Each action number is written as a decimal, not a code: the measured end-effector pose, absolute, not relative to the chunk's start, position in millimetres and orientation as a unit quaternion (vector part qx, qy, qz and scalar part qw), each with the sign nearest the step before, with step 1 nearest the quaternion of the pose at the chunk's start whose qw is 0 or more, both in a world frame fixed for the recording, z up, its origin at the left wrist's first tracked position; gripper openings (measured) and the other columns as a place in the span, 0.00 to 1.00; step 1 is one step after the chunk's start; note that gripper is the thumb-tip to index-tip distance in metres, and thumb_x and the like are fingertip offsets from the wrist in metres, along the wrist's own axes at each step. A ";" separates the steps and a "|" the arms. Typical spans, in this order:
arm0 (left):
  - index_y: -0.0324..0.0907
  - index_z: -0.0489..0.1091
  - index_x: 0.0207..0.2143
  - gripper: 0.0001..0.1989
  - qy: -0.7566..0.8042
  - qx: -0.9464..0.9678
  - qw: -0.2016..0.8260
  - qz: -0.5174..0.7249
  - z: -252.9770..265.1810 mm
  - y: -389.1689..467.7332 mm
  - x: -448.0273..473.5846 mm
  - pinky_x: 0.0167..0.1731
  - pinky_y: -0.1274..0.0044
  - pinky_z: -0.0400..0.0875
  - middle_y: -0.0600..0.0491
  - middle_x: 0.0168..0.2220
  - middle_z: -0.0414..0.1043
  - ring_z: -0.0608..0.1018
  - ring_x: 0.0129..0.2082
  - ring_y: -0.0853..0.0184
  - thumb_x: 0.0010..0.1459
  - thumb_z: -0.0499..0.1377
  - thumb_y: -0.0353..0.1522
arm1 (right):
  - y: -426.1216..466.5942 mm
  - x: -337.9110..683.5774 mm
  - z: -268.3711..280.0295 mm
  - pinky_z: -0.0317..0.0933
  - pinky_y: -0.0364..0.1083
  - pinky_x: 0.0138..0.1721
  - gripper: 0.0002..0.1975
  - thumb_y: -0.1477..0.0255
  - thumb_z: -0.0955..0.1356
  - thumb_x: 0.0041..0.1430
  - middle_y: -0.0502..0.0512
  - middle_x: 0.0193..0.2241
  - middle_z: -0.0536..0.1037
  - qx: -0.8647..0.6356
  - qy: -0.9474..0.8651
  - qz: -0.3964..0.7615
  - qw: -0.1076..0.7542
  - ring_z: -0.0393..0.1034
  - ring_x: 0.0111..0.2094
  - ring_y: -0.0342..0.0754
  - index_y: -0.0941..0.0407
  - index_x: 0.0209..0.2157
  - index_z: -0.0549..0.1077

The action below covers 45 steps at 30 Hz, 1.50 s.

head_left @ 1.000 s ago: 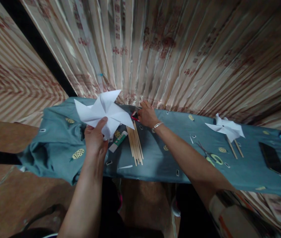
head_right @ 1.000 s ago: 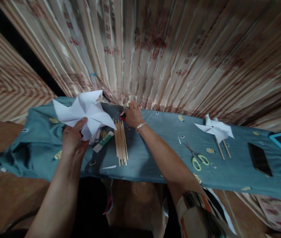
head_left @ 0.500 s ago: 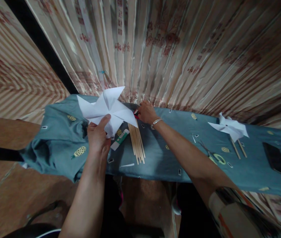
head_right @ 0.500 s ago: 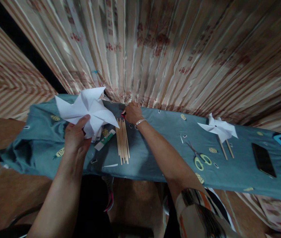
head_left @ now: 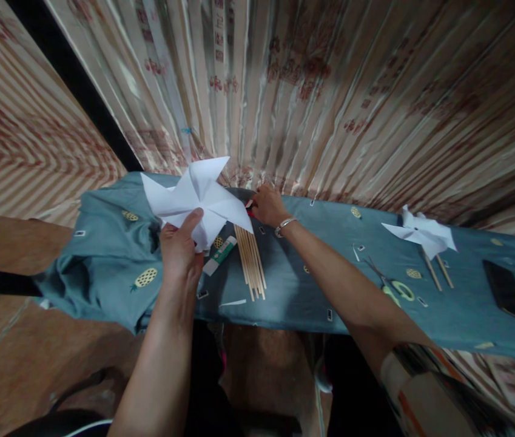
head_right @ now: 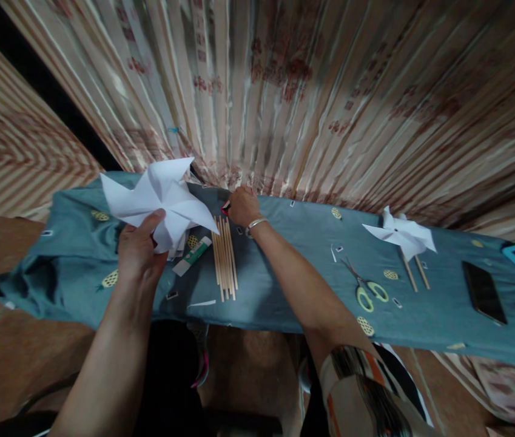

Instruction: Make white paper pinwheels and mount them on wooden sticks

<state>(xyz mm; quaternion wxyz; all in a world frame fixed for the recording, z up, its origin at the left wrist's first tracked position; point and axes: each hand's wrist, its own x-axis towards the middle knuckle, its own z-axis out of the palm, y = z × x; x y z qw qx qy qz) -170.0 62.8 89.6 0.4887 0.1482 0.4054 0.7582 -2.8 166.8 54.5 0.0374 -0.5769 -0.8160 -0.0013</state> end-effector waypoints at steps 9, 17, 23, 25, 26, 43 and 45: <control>0.43 0.73 0.25 0.09 0.426 0.174 0.473 0.752 87.6 62.7 -170.8 0.33 0.76 0.79 0.55 0.27 0.80 0.81 0.31 0.65 0.39 0.68 0.25 | 148.6 6.0 61.6 0.54 0.52 0.62 0.14 0.76 0.62 0.62 0.67 0.59 0.70 -0.592 -0.796 0.011 0.128 0.57 0.63 0.57 0.62 0.39 0.80; 0.42 0.73 0.25 0.11 0.420 0.194 0.511 0.724 84.5 62.3 -146.6 0.35 0.74 0.78 0.54 0.27 0.80 0.82 0.35 0.61 0.36 0.69 0.26 | 79.0 68.2 42.7 0.63 0.52 0.56 0.07 0.73 0.67 0.57 0.60 0.52 0.78 -0.620 -0.685 0.147 0.353 0.73 0.53 0.53 0.56 0.32 0.79; 0.39 0.75 0.26 0.13 0.425 0.259 0.577 0.648 71.6 47.4 -98.3 0.33 0.77 0.75 0.54 0.26 0.80 0.80 0.28 0.66 0.34 0.71 0.29 | -3.6 153.5 9.5 0.68 0.56 0.51 0.08 0.68 0.67 0.57 0.60 0.45 0.81 -0.673 -0.628 0.122 0.372 0.77 0.46 0.56 0.54 0.28 0.77; 0.38 0.76 0.26 0.14 0.437 0.264 0.598 0.618 67.4 41.9 -81.0 0.29 0.79 0.73 0.54 0.25 0.79 0.79 0.25 0.68 0.32 0.72 0.29 | -17.5 172.2 6.4 0.67 0.56 0.51 0.09 0.69 0.66 0.59 0.61 0.45 0.81 -0.680 -0.639 0.088 0.348 0.77 0.47 0.55 0.54 0.30 0.77; 0.38 0.76 0.26 0.14 0.442 0.265 0.608 0.604 65.3 40.1 -73.0 0.28 0.79 0.72 0.54 0.25 0.79 0.78 0.24 0.68 0.32 0.72 0.29 | -21.9 178.5 6.0 0.67 0.56 0.52 0.09 0.70 0.65 0.60 0.61 0.46 0.81 -0.679 -0.654 0.064 0.328 0.76 0.48 0.55 0.54 0.31 0.77; 0.38 0.78 0.28 0.16 0.462 0.302 0.617 0.561 48.5 49.9 -8.1 0.27 0.79 0.73 0.54 0.24 0.79 0.78 0.24 0.67 0.32 0.74 0.32 | -33.6 194.6 18.9 0.68 0.50 0.51 0.13 0.72 0.63 0.64 0.55 0.42 0.83 -0.689 -0.634 0.130 0.326 0.77 0.45 0.51 0.55 0.42 0.79; 0.38 0.78 0.28 0.16 0.464 0.306 0.615 0.559 47.0 49.8 -7.6 0.27 0.79 0.72 0.53 0.25 0.79 0.78 0.24 0.67 0.33 0.74 0.31 | -29.5 194.3 19.8 0.69 0.49 0.49 0.11 0.70 0.65 0.64 0.53 0.40 0.83 -0.702 -0.610 0.153 0.335 0.78 0.43 0.50 0.53 0.40 0.80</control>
